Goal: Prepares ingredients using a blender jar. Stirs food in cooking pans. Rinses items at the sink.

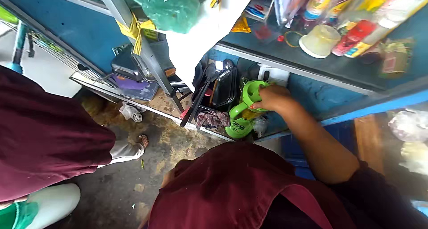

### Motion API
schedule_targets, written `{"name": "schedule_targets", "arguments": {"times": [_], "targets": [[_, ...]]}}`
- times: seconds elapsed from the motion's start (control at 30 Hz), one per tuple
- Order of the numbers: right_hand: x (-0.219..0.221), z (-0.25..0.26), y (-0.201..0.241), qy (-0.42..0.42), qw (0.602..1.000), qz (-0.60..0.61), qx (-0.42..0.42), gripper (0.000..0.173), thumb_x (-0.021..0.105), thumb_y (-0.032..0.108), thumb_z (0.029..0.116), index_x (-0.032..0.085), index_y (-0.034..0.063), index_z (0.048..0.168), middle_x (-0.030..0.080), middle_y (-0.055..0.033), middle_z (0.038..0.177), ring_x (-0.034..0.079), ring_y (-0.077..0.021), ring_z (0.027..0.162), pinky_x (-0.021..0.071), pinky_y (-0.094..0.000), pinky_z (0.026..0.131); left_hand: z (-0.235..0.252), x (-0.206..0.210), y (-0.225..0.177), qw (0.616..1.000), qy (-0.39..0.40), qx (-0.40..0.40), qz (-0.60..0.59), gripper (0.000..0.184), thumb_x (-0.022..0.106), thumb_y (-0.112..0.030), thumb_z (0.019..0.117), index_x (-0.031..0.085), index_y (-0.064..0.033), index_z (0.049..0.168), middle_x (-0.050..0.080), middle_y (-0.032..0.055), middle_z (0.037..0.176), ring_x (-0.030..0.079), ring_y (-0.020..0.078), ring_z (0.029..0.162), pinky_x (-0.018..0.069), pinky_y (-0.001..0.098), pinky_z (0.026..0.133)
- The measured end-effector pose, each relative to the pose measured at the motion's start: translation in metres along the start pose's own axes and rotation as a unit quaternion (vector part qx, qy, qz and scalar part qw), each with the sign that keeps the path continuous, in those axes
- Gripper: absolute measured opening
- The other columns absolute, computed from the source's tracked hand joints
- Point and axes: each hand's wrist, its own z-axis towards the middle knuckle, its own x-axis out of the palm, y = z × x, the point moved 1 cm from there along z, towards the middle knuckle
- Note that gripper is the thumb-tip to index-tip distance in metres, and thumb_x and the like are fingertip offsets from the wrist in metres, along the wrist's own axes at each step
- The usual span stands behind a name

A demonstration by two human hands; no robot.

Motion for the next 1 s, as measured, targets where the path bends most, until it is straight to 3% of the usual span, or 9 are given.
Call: {"name": "schedule_targets", "arguments": {"times": [0.07, 0.2, 0.27, 0.43, 0.6, 0.7, 0.8, 0.9, 1.0], "targets": [[-0.001, 0.002, 0.001, 0.015, 1.000, 0.000, 0.019, 0.096, 0.071, 0.062, 0.0907, 0.040, -0.0031, 0.155, 0.054, -0.0359, 0.140, 0.050, -0.0547, 0.134, 0.0446, -0.0711, 0.101, 0.027, 0.002, -0.003, 0.995, -0.005, 0.005, -0.103, 0.025, 0.047, -0.010, 0.1063, 0.062, 0.0087, 0.114, 0.064, 0.0206, 0.102, 0.059, 0.0255, 0.088, 0.0502, 0.0432, 0.082], [-0.002, 0.005, 0.003, 0.029, 0.999, -0.003, 0.040, 0.100, 0.074, 0.061, 0.0878, 0.038, -0.0021, 0.156, 0.051, -0.0378, 0.141, 0.051, -0.0557, 0.131, 0.0472, -0.0703, 0.098, 0.021, 0.013, -0.047, 0.970, 0.027, -0.024, -0.240, 0.010, 0.048, -0.006, 0.0976, 0.055, -0.0032, 0.092, 0.056, 0.0087, 0.075, 0.054, 0.0177, 0.063, 0.0478, 0.0351, 0.058], [-0.003, 0.006, 0.002, 0.024, 0.999, -0.002, 0.046, 0.100, 0.075, 0.061, 0.0870, 0.039, -0.0011, 0.156, 0.050, -0.0388, 0.142, 0.053, -0.0558, 0.128, 0.0492, -0.0700, 0.095, 0.007, 0.024, -0.074, 0.966, 0.100, -0.030, -0.235, 0.017, 0.043, -0.014, 0.1016, 0.055, -0.0066, 0.091, 0.058, 0.0059, 0.072, 0.057, 0.0160, 0.062, 0.0495, 0.0337, 0.058], [-0.002, 0.006, 0.004, 0.035, 0.998, -0.004, 0.055, 0.103, 0.073, 0.061, 0.0889, 0.032, -0.0025, 0.159, 0.040, -0.0402, 0.151, 0.052, -0.0569, 0.129, 0.0486, -0.0689, 0.097, 0.014, 0.070, -0.118, 0.934, 0.330, 0.113, -0.081, 0.031, 0.048, -0.011, 0.1040, 0.057, -0.0036, 0.132, 0.070, 0.0111, 0.108, 0.068, 0.0177, 0.092, 0.0575, 0.0384, 0.082], [-0.003, 0.005, 0.008, 0.051, 0.997, -0.022, 0.052, 0.104, 0.069, 0.061, 0.0920, 0.026, -0.0036, 0.161, 0.041, -0.0393, 0.151, 0.056, -0.0555, 0.125, 0.0495, -0.0673, 0.096, -0.008, 0.121, -0.170, 0.871, 0.428, 0.238, -0.039, 0.035, 0.049, -0.009, 0.1031, 0.056, -0.0023, 0.137, 0.067, 0.0079, 0.121, 0.066, 0.0108, 0.105, 0.0550, 0.0327, 0.094], [-0.004, 0.004, 0.009, 0.055, 0.997, -0.029, 0.051, 0.105, 0.068, 0.063, 0.0926, 0.024, -0.0048, 0.161, 0.037, -0.0401, 0.154, 0.053, -0.0563, 0.129, 0.0482, -0.0671, 0.099, -0.008, 0.159, -0.189, 0.857, 0.414, 0.306, 0.021, 0.034, 0.051, -0.016, 0.1057, 0.057, 0.0014, 0.135, 0.063, 0.0122, 0.128, 0.061, 0.0115, 0.113, 0.0506, 0.0323, 0.101], [-0.004, 0.002, 0.007, 0.053, 0.997, -0.035, 0.042, 0.106, 0.065, 0.065, 0.0931, 0.023, -0.0056, 0.161, 0.035, -0.0397, 0.156, 0.048, -0.0564, 0.135, 0.0467, -0.0671, 0.102, 0.005, 0.194, -0.186, 0.849, 0.355, 0.367, 0.133, 0.042, 0.056, -0.023, 0.1043, 0.057, 0.0007, 0.139, 0.060, 0.0198, 0.137, 0.057, 0.0238, 0.128, 0.0446, 0.0429, 0.111], [-0.006, 0.000, 0.005, 0.055, 0.997, -0.038, 0.029, 0.104, 0.063, 0.065, 0.0947, 0.024, -0.0056, 0.161, 0.034, -0.0388, 0.157, 0.046, -0.0548, 0.137, 0.0462, -0.0658, 0.103, 0.008, 0.212, -0.182, 0.810, 0.318, 0.387, 0.306, 0.060, 0.049, -0.028, 0.1068, 0.032, -0.0069, 0.161, 0.041, 0.0283, 0.156, 0.040, 0.0411, 0.146, 0.0310, 0.0558, 0.120], [-0.009, -0.002, 0.006, 0.070, 0.996, -0.049, 0.023, 0.102, 0.059, 0.065, 0.0965, 0.023, -0.0051, 0.161, 0.031, -0.0380, 0.160, 0.045, -0.0528, 0.140, 0.0462, -0.0633, 0.103, 0.002, 0.221, -0.181, 0.800, 0.279, 0.357, 0.394, 0.061, 0.043, -0.028, 0.1093, 0.021, -0.0163, 0.165, 0.036, 0.0291, 0.158, 0.044, 0.0448, 0.142, 0.0382, 0.0602, 0.114]]}}
